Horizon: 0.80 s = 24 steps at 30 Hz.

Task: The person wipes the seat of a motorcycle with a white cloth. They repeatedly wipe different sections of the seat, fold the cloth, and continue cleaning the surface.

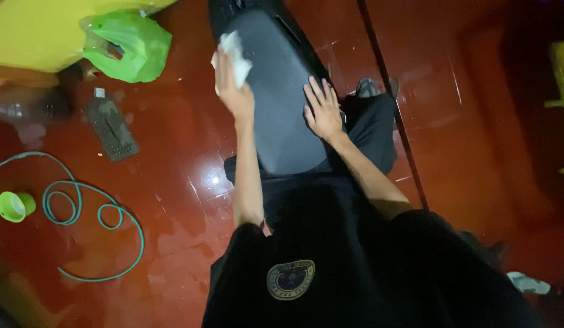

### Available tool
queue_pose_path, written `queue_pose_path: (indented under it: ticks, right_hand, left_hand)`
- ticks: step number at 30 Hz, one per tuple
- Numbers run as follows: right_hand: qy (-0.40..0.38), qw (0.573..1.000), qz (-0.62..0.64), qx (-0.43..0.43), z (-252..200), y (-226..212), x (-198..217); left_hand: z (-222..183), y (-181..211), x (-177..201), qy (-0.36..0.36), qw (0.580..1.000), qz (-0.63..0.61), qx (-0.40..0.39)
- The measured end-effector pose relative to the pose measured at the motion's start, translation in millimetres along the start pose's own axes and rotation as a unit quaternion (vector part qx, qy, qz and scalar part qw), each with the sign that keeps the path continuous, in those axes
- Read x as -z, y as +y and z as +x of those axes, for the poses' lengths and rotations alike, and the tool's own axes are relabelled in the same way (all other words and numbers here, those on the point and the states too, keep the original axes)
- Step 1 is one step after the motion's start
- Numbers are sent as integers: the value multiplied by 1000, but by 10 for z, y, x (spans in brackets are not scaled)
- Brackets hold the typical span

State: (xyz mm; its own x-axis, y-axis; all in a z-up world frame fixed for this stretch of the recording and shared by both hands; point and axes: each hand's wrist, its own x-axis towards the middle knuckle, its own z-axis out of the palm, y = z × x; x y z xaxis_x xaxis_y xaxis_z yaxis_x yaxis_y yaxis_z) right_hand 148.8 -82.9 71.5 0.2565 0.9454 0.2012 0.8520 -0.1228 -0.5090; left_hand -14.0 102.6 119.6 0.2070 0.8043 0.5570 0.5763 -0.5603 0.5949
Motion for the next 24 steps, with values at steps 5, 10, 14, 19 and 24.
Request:
queue_pose_path:
  ticks: [5, 10, 14, 19, 24]
  right_hand:
    - [40, 999, -5, 6, 10, -31, -11]
    - [41, 999, 26, 9, 4, 19, -12]
    - [41, 999, 17, 20, 9, 210, -197]
    - [57, 997, 19, 38, -15, 265, -195]
    - [55, 994, 85, 46, 8, 317, -261]
  left_hand:
    - [-151, -132, -516, -195, 947, 253, -28]
    - [-445, 65, -333, -251, 922, 293, -38]
    - [-1005, 97, -244, -264, 932, 244, -44]
    - [-1686, 403, 10, -283, 941, 180, -36]
    - [-1837, 877, 167, -241, 963, -43, 114]
